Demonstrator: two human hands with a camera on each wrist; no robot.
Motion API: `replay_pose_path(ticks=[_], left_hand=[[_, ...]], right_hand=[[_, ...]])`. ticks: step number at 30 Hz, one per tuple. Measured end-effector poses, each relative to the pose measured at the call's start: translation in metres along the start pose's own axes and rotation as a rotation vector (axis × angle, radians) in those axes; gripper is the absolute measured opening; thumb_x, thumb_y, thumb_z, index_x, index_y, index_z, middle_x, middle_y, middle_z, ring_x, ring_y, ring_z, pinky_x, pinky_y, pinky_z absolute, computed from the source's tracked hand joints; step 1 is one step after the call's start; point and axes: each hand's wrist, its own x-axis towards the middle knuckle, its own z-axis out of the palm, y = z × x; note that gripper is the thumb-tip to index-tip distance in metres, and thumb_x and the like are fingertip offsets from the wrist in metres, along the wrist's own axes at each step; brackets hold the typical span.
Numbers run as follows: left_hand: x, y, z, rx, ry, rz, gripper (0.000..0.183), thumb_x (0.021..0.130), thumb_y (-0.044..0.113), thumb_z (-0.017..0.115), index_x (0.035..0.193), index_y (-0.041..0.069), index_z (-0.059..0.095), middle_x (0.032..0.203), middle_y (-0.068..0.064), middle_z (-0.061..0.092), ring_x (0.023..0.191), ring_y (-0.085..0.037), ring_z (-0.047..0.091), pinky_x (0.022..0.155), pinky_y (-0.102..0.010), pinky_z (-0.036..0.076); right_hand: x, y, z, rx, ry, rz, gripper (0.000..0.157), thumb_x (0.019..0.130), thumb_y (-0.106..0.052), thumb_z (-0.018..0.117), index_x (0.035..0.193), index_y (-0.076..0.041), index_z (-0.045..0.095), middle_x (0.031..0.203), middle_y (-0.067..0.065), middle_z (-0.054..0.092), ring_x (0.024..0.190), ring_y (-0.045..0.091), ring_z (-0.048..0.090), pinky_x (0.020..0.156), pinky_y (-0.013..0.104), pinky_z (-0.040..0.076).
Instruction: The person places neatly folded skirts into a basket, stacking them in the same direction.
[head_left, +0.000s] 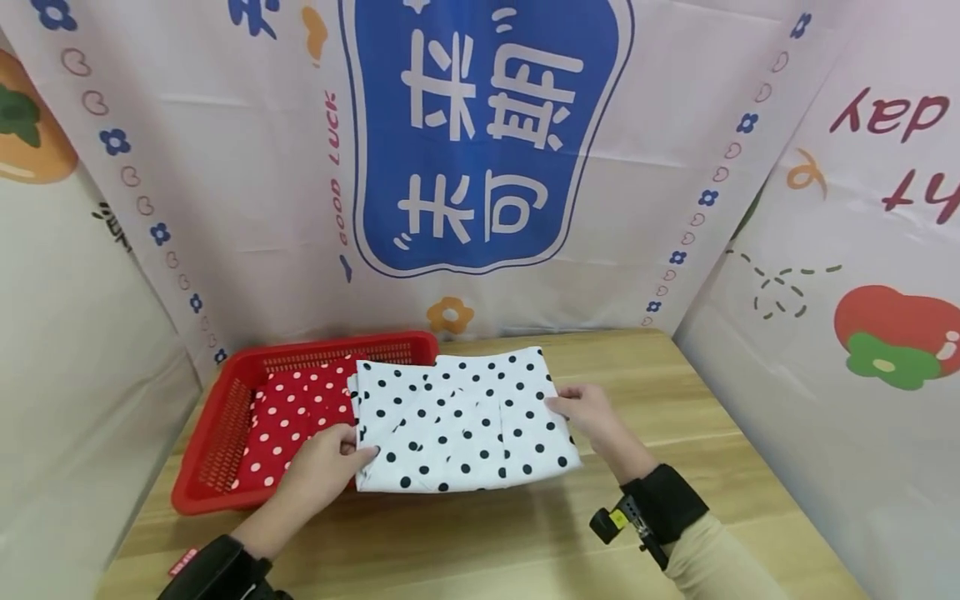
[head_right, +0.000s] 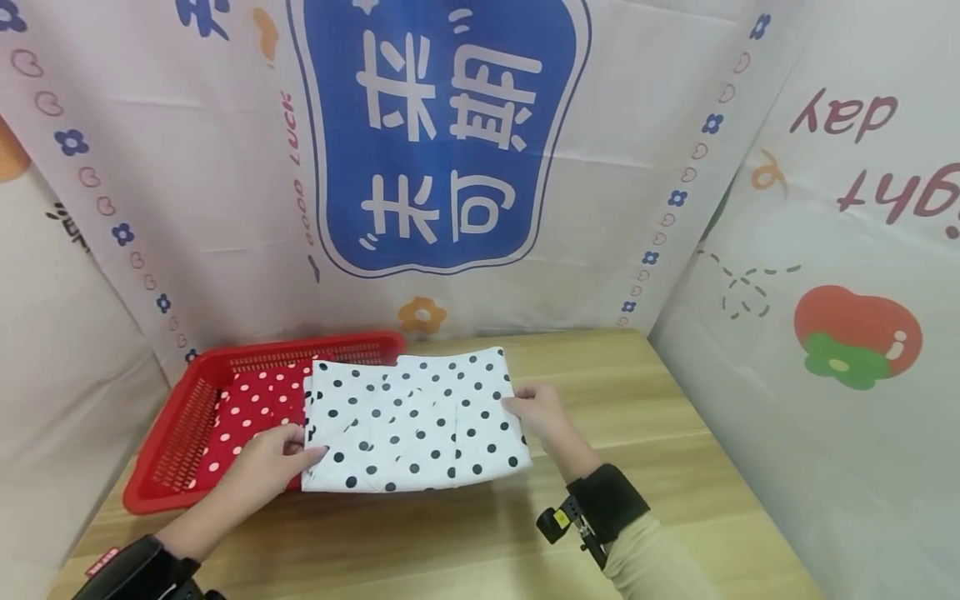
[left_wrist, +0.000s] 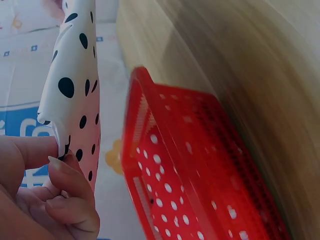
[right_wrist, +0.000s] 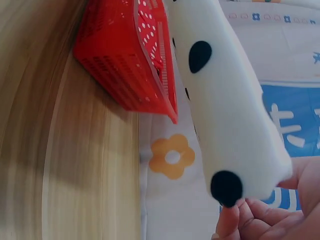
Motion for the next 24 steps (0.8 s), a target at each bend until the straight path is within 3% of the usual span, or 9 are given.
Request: replay_pose_path(ticks=[16,24], left_hand=[[-0.004,-0.065,-0.042,0.123,0.014,-0.049,0.024,0.088,0.013,0.069,0.092,-0.008,0.057,0.072,-0.006,0.053,0.065,-0.019,0.048,0.057,-0.031,0.041],[-0.007,-0.078,-0.054,0.112,0.031,-0.055,0.024,0.089,0.012,0.068,0.092,-0.009,0.056,0.072,-0.006,0.052,0.065,-0.019,0.047,0.056,-0.03,0.04]], right_hand=[[0.005,-0.022,0.077,0.037,-0.068,-0.058,0.018,0.088,-0.006,0.067,0.097,0.009,0.067,0.089,0.014,0.065,0.084,0.022,0.059,0.079,0.037,0.05],[0.007,-0.031,0.095,0.034,-0.094,-0.053,0.02,0.089,-0.008,0.067,0.101,0.008,0.067,0.094,0.014,0.065,0.089,0.024,0.059,0.082,0.038,0.05]])
